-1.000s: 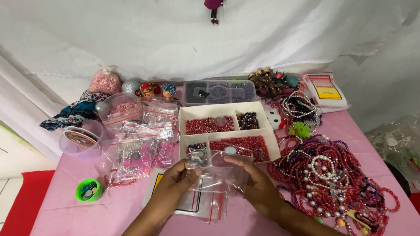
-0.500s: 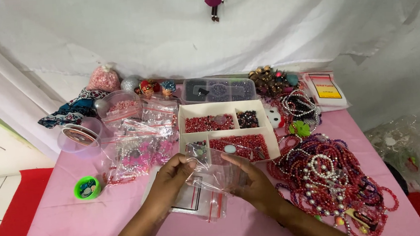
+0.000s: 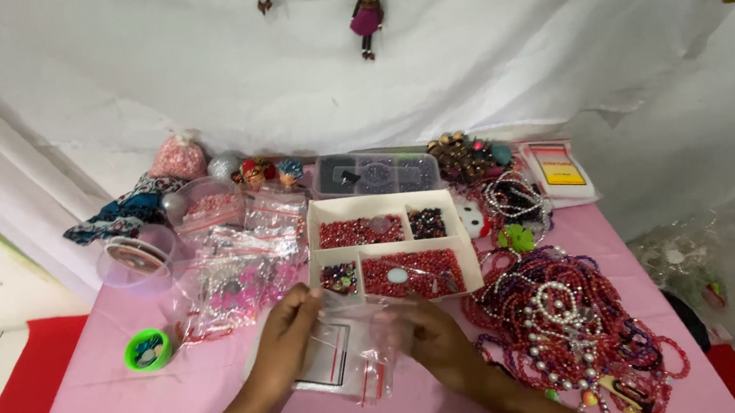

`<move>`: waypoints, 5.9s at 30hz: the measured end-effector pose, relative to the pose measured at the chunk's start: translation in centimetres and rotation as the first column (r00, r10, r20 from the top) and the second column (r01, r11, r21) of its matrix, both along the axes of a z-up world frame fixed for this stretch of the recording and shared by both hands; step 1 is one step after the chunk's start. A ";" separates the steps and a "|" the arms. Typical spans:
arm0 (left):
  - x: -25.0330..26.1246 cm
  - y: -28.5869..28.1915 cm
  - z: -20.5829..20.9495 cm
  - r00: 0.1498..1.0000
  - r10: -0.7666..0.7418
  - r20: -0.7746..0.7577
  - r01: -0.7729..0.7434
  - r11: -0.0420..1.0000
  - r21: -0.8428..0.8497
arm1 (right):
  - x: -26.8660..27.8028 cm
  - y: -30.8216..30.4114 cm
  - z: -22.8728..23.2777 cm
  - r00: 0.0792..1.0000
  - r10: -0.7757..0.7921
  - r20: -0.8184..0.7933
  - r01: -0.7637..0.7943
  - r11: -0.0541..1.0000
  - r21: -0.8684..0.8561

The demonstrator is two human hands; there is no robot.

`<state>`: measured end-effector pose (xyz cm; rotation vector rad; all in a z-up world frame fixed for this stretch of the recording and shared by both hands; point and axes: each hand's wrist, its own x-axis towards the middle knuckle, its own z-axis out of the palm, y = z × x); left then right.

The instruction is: Packaging small jewelry items into individual plastic bags at a workshop table

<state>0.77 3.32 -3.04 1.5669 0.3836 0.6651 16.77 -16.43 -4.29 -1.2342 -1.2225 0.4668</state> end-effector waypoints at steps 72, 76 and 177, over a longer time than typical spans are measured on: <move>-1.2 1.1 0.9 0.946 0.250 -0.206 -0.197 0.949 0.246 | 12.4 -16.2 16.2 0.787 -0.390 0.479 0.615 0.417 -0.670; -1.1 1.3 0.5 0.952 0.232 -0.199 -0.185 0.956 0.226 | 11.1 -17.2 17.9 0.752 -0.452 0.480 0.653 0.405 -0.640; -0.5 -1.8 2.2 0.992 -0.097 -0.085 0.114 0.968 0.223 | 6.0 -0.8 5.1 0.790 0.052 -0.611 -0.062 0.998 0.005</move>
